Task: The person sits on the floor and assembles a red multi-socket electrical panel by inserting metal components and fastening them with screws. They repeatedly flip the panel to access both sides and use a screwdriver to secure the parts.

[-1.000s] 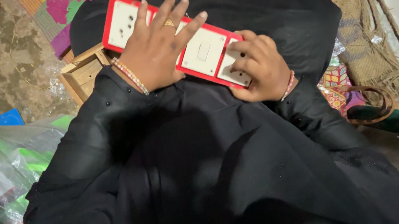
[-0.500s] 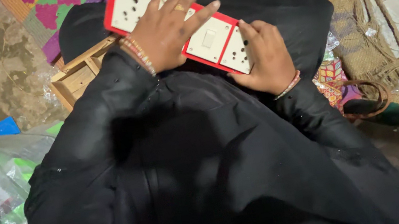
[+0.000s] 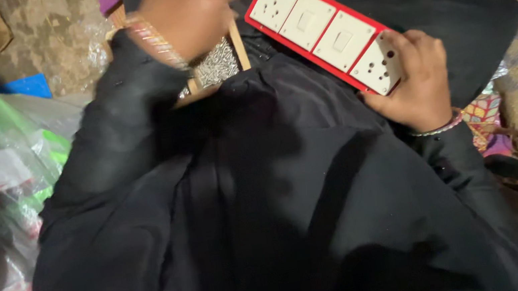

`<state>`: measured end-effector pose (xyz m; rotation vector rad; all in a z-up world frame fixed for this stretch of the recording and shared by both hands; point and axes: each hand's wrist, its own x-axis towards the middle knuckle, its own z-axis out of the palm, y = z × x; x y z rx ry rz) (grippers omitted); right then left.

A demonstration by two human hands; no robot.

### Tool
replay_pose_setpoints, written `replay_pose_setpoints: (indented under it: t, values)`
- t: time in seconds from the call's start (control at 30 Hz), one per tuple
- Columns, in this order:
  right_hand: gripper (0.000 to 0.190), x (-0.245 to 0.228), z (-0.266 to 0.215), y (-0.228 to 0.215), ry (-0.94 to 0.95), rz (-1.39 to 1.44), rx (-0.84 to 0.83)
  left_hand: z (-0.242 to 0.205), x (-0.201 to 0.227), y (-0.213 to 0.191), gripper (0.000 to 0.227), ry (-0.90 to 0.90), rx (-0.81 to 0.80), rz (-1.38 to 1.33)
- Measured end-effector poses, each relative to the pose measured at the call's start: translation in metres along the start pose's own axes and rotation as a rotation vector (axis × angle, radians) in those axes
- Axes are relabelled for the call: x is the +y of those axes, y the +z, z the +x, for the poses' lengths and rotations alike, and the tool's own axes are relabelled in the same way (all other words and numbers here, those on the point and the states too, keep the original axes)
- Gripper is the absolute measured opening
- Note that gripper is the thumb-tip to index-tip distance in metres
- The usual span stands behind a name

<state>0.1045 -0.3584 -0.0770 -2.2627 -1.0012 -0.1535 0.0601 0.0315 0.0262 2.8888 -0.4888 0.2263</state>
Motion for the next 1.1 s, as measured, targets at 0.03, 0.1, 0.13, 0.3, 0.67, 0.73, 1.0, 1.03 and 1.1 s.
replay_pose_setpoints:
  t: [0.03, 0.1, 0.13, 0.3, 0.67, 0.73, 1.0, 1.03, 1.1]
  values:
    - [0.081, -0.001, 0.0, 0.002, 0.012, -0.004, -0.018, -0.02, -0.007, -0.01, 0.015, -0.087, -0.038, -0.027]
    - [0.076, 0.0, -0.002, 0.002, 0.031, -0.023, -0.039, -0.049, -0.009, -0.018, 0.011, -0.131, -0.154, 0.064]
    - [0.076, 0.0, 0.0, 0.002, 0.02, -0.029, -0.035, -0.057, -0.01, -0.017, 0.01, -0.152, -0.206, 0.109]
    - [0.078, -0.008, 0.001, 0.004, -0.015, -0.087, -0.038, -0.086, -0.001, 0.018, 0.013, -0.162, -0.237, 0.016]
    - [0.081, -0.012, 0.001, 0.005, 0.02, -0.088, -0.074, -0.071, 0.003, 0.06, 0.015, -0.086, -0.189, 0.018]
    - [0.081, -0.011, 0.001, 0.005, 0.023, -0.086, -0.077, -0.069, 0.006, 0.066, 0.016, -0.109, -0.181, 0.02]
    - [0.081, -0.01, 0.001, 0.003, 0.034, -0.072, -0.076, -0.066, 0.002, 0.07, 0.017, -0.141, -0.149, 0.02]
    - [0.082, -0.011, 0.002, 0.003, 0.026, -0.068, -0.072, -0.066, 0.001, 0.067, 0.018, -0.147, -0.14, 0.005]
    - [0.084, -0.012, 0.004, 0.001, 0.013, -0.067, -0.059, -0.067, 0.003, 0.063, 0.014, -0.134, -0.048, 0.011]
